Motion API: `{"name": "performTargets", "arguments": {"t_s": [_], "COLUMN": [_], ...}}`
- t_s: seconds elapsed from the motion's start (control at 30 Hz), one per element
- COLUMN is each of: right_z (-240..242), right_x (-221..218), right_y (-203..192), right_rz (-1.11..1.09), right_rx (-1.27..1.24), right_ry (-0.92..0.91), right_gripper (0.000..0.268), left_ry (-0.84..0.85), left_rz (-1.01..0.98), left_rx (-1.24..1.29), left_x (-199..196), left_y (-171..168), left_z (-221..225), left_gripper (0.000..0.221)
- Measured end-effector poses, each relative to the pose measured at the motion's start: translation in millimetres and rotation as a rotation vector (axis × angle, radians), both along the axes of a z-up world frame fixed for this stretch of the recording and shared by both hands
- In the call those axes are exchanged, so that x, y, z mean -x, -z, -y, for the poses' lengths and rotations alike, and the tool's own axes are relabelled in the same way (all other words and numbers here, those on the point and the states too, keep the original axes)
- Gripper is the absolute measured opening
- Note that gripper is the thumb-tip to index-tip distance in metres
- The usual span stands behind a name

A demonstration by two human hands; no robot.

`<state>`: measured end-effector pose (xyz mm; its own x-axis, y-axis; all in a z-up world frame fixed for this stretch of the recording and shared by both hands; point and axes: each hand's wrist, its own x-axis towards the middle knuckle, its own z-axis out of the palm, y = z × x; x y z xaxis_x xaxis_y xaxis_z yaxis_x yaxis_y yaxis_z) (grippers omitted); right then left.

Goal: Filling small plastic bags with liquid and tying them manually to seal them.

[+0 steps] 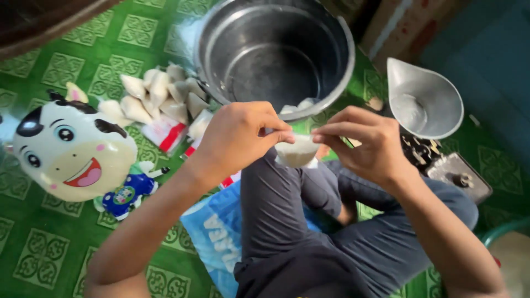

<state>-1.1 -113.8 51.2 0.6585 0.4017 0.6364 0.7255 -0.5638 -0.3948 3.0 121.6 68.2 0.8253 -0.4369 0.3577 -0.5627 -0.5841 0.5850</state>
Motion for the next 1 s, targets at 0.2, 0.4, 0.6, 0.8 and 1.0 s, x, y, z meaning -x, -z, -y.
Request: {"name": "performTargets", "arguments": {"t_s": [0.2,0.4,0.6,0.8,1.0], "right_z": [-27,-46,-53,-53,-42], "right_x": [-8,-23,-43,-60,-73], "right_y": [14,16,36,52,60], "right_rz": [-0.166,-0.156,-0.079,-0.078,-0.124], "right_rx": [-0.086,-0.051,0.006,0.004,0.086], "right_ry": [-0.128,-0.179,-0.194,-0.228,-0.227], "right_gripper": [0.005,0.006,0.005,0.004,0.005], "left_ry": [0.153,0.166,0.290,0.349,0.120], "left_rz": [-0.084,-0.326,-0.717,-0.638,-0.695], "left_rx": [-0.428,-0.825,-1.082,-1.149,-1.002], "left_x": [-23,-59,-85,-109,-91], "left_y": [-3,57,72,117,76], "left_z": [-14,18,19,17,5], "left_gripper": [0.069,0.057,0.021,0.038,0.049]}}
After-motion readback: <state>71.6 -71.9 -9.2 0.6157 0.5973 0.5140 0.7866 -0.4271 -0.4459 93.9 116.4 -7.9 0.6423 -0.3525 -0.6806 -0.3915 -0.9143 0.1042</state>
